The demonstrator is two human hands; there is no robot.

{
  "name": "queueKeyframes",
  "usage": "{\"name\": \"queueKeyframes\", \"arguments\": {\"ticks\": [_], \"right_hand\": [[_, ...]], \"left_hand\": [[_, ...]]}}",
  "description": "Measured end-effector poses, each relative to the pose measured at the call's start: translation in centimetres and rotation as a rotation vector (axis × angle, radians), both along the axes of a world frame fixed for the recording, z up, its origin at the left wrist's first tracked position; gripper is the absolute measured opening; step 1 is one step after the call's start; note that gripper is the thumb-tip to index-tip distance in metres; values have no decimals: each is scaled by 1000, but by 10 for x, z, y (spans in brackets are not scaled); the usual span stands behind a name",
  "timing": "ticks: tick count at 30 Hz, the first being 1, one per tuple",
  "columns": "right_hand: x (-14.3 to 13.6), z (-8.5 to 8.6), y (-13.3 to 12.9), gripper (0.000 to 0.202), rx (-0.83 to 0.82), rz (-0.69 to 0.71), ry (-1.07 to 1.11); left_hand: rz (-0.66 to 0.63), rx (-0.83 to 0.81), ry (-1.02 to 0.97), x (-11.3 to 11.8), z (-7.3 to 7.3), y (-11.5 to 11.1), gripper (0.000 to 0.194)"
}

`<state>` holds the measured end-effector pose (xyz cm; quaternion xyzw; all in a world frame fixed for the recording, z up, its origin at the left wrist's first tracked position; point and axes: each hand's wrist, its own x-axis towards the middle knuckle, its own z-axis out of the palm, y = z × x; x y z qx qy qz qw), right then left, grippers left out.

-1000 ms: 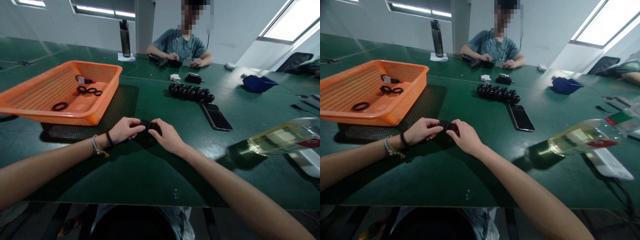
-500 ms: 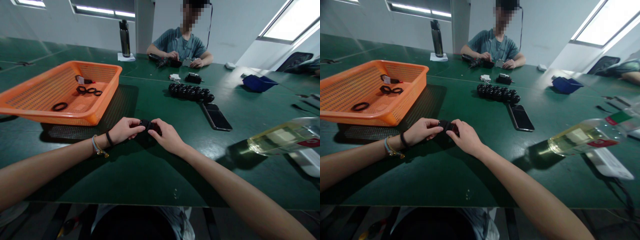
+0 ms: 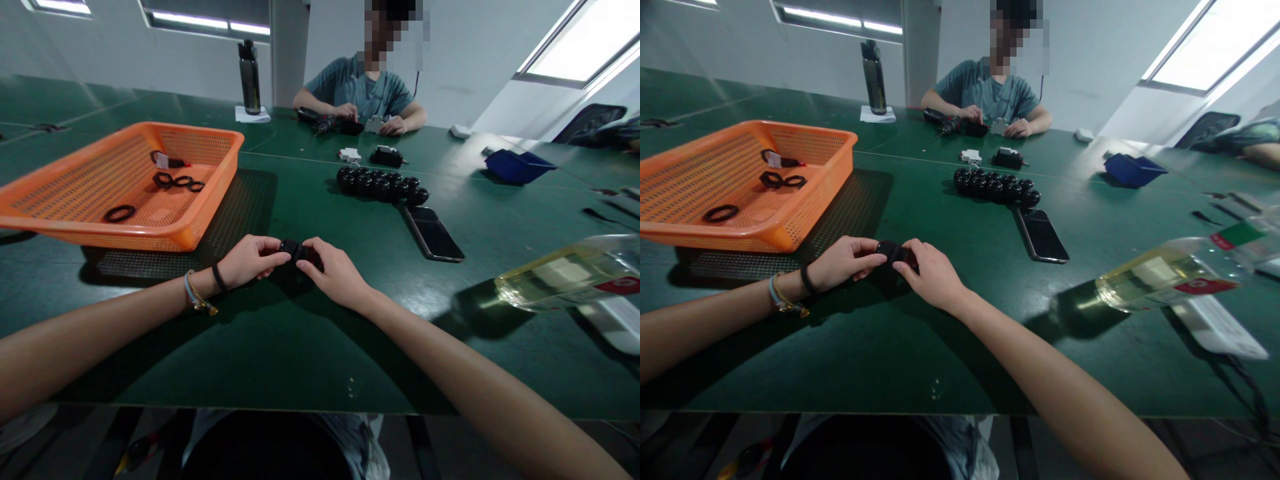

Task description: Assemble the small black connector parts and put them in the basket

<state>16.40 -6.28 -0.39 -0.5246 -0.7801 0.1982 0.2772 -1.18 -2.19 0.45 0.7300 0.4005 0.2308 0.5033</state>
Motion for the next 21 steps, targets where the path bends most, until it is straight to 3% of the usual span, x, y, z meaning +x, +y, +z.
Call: {"name": "queueKeyframes", "arguments": {"ticks": [21], "right_hand": [[0,-1,1,18,-7,11,-27]], "left_hand": [[-14,15,29,0,-1,0,21]]}}
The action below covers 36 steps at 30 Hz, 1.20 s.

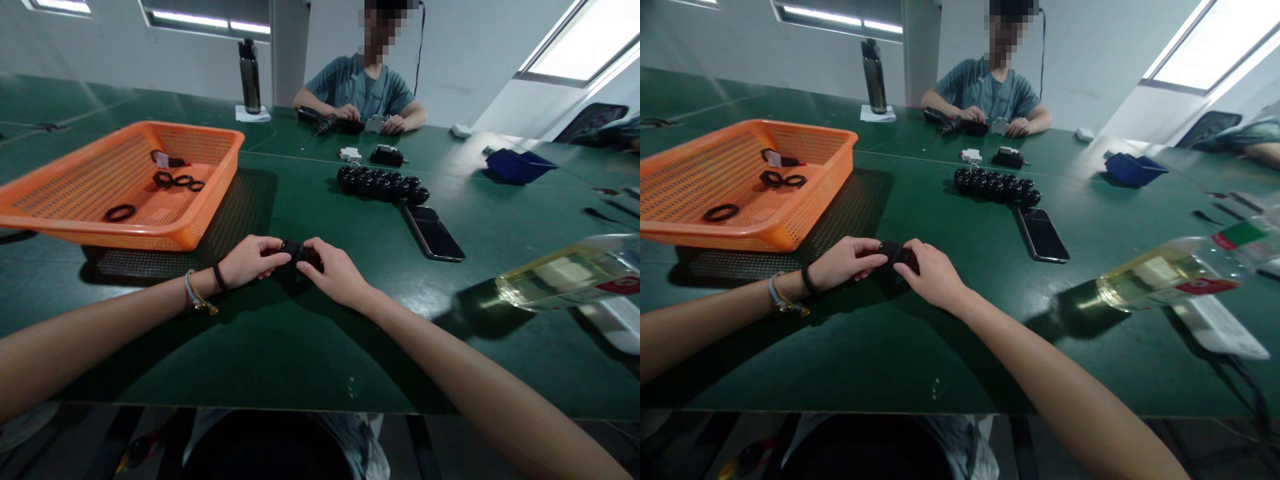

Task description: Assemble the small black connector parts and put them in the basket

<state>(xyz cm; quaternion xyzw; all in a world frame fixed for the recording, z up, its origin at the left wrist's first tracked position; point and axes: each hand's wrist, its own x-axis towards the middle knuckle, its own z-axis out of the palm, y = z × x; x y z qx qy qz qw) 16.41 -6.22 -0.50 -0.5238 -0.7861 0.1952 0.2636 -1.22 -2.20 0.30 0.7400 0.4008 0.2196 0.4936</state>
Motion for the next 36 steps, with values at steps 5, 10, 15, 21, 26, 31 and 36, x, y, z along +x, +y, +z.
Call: {"name": "queueKeyframes", "arguments": {"ticks": [5,10,15,21,26,31,36], "right_hand": [[1,0,0,19,-3,7,1],[1,1,0,18,-14,8,1],[1,1,0,18,-12,8,-9],[1,1,0,17,-19,15,-9],[1,1,0,17,-21,20,-11],[1,0,0,17,-11,22,-7],[0,1,0,16,-13,20,-6]], "left_hand": [[-3,8,-2,0,0,0,20],[-13,9,4,0,1,0,20],[-11,19,21,0,1,0,19],[-20,72,34,-1,-1,0,21],[-21,105,71,1,1,-3,19],[-20,98,68,1,2,-2,21],[-27,100,60,0,0,-1,20]]}}
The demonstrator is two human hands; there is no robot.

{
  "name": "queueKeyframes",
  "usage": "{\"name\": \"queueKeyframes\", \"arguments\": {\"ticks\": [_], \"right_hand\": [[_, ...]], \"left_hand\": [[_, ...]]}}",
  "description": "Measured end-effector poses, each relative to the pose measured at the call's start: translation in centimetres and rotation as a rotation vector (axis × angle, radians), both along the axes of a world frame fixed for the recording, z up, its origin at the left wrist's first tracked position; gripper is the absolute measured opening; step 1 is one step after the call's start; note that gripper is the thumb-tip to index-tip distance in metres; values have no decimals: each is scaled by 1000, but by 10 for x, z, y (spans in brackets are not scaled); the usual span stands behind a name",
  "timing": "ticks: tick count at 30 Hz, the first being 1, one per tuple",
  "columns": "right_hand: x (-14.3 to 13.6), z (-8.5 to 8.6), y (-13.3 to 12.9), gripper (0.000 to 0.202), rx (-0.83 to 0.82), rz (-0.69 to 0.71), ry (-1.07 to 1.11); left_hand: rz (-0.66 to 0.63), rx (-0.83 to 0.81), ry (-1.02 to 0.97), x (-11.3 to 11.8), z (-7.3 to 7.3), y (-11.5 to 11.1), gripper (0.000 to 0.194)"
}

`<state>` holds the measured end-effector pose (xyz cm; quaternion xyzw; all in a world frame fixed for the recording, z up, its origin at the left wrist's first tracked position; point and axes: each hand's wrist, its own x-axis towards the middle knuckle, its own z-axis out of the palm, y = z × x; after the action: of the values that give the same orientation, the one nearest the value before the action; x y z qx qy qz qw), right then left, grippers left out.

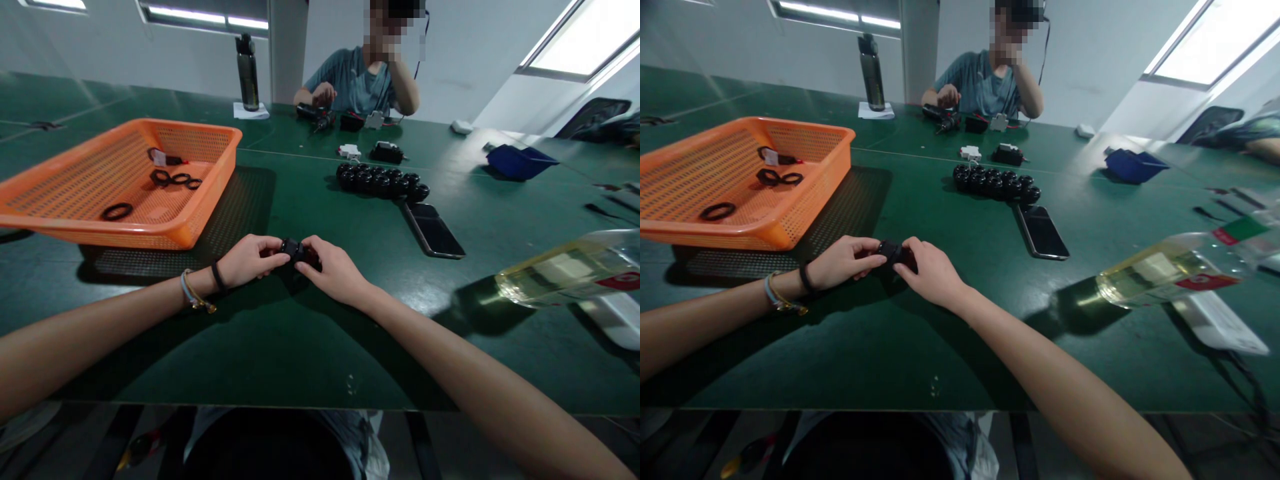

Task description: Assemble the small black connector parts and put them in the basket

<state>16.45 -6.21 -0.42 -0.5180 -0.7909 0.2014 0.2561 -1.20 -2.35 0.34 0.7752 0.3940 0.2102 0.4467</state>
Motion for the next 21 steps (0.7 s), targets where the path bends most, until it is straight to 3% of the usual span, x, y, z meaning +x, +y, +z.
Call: {"name": "queueKeyframes", "arguments": {"ticks": [21], "right_hand": [[0,0,0,17,9,-8,-19]], "left_hand": [[-5,9,19,0,0,0,20]]}}
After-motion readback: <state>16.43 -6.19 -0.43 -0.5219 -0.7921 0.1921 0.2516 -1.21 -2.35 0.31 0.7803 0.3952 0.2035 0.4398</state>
